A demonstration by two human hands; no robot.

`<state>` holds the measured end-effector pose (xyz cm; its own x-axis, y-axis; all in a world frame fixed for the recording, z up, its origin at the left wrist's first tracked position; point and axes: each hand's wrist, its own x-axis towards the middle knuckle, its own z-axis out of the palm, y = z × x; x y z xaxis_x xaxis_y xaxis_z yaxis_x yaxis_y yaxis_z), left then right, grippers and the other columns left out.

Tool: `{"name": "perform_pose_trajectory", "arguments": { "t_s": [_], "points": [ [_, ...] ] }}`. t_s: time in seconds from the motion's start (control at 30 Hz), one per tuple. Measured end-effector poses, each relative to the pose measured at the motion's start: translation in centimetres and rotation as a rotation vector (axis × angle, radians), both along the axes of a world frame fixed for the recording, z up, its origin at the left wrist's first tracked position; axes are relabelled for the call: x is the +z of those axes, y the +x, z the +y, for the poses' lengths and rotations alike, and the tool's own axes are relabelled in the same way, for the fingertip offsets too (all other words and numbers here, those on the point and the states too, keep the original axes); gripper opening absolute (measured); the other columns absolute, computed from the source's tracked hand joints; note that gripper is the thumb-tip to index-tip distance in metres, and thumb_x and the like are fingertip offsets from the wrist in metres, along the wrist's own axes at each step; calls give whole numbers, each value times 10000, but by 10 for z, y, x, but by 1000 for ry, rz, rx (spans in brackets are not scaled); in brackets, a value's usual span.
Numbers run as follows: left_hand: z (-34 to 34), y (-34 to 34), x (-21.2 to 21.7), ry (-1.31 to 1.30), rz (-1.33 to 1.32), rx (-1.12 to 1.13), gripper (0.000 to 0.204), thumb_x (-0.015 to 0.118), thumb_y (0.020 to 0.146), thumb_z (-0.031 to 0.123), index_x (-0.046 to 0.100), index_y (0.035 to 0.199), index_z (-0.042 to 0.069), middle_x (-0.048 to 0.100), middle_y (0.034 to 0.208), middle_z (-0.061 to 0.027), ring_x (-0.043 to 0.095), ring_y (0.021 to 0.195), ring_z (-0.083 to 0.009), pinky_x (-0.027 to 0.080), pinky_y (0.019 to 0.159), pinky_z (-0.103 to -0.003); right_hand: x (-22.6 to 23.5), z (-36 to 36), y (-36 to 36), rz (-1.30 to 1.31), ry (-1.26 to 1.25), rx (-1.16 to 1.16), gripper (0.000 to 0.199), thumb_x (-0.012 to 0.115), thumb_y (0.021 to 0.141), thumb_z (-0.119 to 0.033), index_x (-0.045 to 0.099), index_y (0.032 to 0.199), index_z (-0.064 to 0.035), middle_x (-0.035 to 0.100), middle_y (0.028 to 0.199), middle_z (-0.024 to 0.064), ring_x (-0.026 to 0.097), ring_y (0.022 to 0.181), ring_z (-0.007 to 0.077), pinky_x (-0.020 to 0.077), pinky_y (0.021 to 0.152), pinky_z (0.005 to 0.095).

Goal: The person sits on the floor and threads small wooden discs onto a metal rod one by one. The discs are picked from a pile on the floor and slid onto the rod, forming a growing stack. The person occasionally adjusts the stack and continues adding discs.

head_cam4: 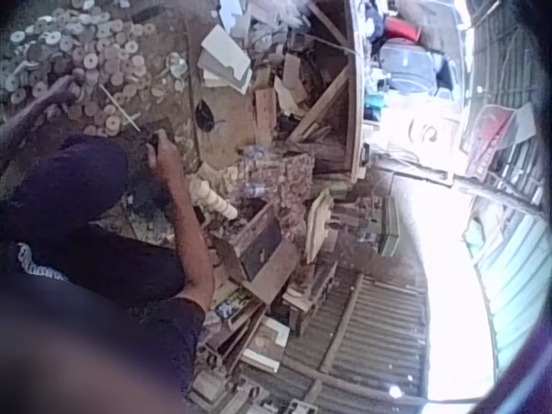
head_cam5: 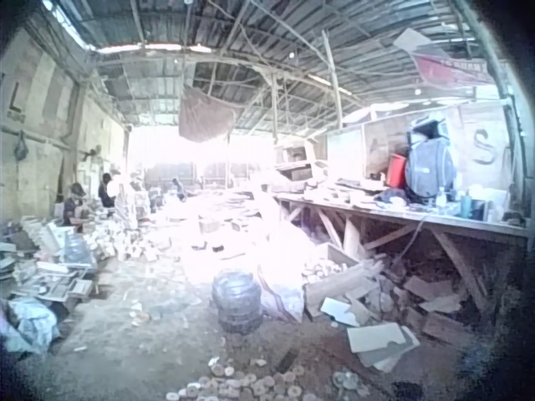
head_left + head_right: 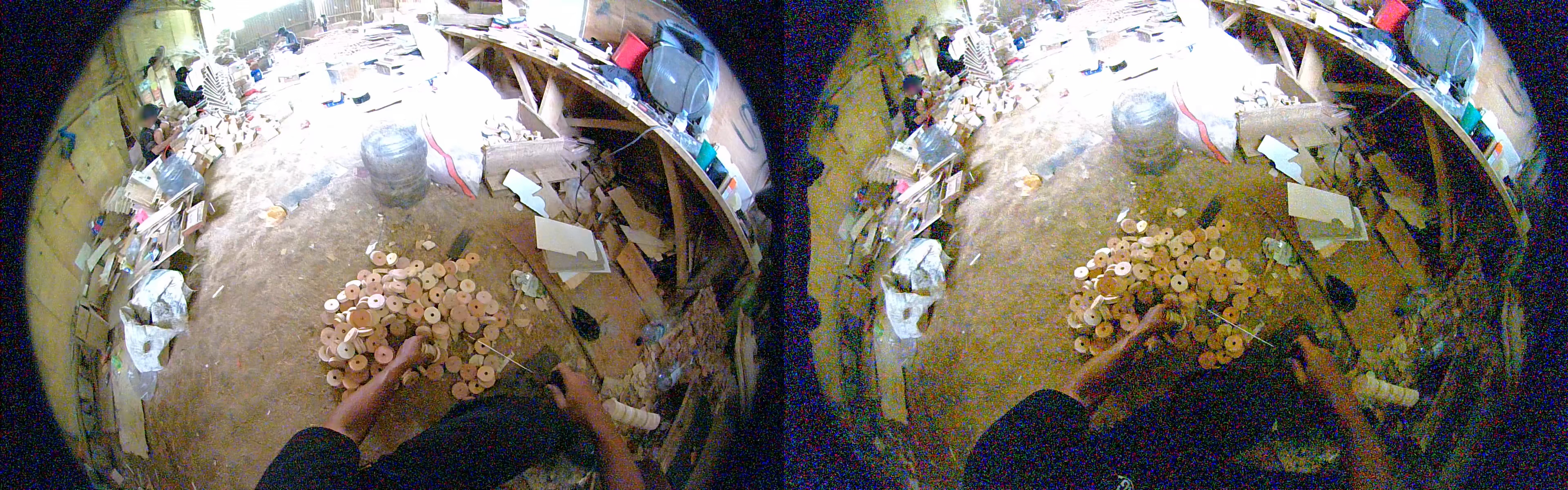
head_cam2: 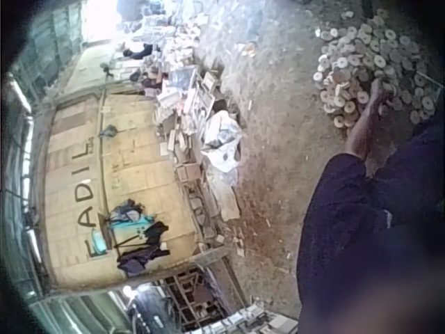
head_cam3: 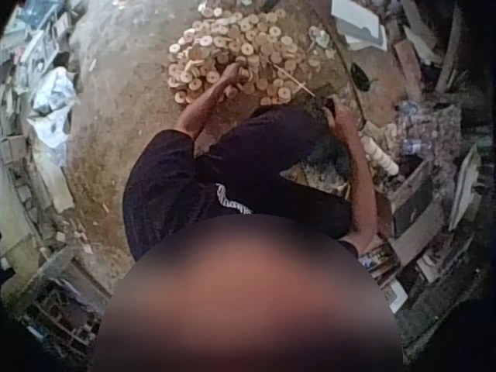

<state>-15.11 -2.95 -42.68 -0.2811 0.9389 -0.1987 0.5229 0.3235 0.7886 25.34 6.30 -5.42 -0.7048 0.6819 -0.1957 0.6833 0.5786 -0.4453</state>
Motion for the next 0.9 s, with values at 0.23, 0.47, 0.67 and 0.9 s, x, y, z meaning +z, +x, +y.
{"name": "perform_pose_trajectory", "arguments": {
  "t_s": [0.23, 0.47, 0.67, 0.9],
  "points": [
    [-3, 24, 38, 67, 103, 91, 530, 816, 641, 346, 683, 1079, 80, 703, 962, -178, 682, 911, -359, 551, 775, -441, -3, 0, 2, -19, -12, -8, 323, 655, 894, -207, 522, 1148, -58, 664, 1011, 228, 623, 950, 449, 495, 813, 498],
    [0, 33, 65, 6, 185, 121, 515, 832, 622, 342, 696, 1051, 92, 707, 954, -170, 685, 911, -353, 555, 776, -441, -8, 1, 6, -46, 5, -12, 366, 654, 894, -211, 513, 1198, -64, 660, 1038, 233, 616, 981, 456, 494, 842, 506],
    [4, 21, 10, 142, 255, 87, 524, 839, 594, 323, 696, 1037, 84, 707, 919, -176, 689, 874, -359, 560, 762, -443, -10, 4, 6, -15, -50, 4, 367, 640, 896, -193, 508, 1213, -62, 650, 1058, 245, 611, 994, 460, 494, 852, 508],
    [8, 25, -5, -16, 188, 140, 513, 827, 623, 274, 653, 1077, 112, 707, 955, -169, 681, 917, -376, 542, 807, -461, -3, 1, 3, -27, -27, 0, 326, 642, 888, -173, 510, 1161, -55, 659, 999, 234, 620, 953, 458, 497, 809, 511]
  ]
}}
